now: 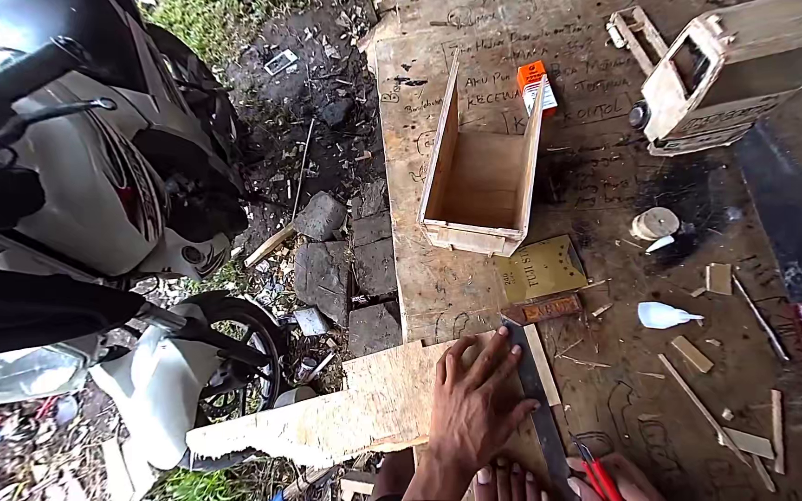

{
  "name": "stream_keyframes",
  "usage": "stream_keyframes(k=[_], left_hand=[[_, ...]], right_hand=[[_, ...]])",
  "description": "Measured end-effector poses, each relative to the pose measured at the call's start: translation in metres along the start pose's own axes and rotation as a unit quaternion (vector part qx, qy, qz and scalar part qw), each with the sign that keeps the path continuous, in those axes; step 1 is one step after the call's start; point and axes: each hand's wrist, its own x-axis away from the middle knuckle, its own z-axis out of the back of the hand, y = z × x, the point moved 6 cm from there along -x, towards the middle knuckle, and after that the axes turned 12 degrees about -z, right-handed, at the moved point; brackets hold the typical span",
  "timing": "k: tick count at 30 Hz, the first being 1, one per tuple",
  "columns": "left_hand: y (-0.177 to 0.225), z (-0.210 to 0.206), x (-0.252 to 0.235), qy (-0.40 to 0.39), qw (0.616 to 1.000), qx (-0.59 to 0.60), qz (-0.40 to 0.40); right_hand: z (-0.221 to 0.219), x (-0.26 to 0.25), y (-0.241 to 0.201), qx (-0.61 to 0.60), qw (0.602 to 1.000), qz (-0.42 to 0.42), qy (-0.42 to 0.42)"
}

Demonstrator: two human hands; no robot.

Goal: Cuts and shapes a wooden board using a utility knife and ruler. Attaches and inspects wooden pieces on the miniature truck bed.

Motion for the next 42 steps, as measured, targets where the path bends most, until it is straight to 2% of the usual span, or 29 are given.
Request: stream_keyframes(k=[32, 42], left_hand=[[0.0036, 0.0021, -0.0034, -0.024, 1.000, 0.016, 0.011], [0.0024, 0.0002, -0.0007, -0.003, 0.999, 0.038, 0.004]], right_hand=[[0.0004, 0.0016, -0.0053, -0.001, 1.000, 0.022, 0.020], [-0.0006, 0.0017, -0.0037, -0.007, 1.000, 0.020, 0.017]])
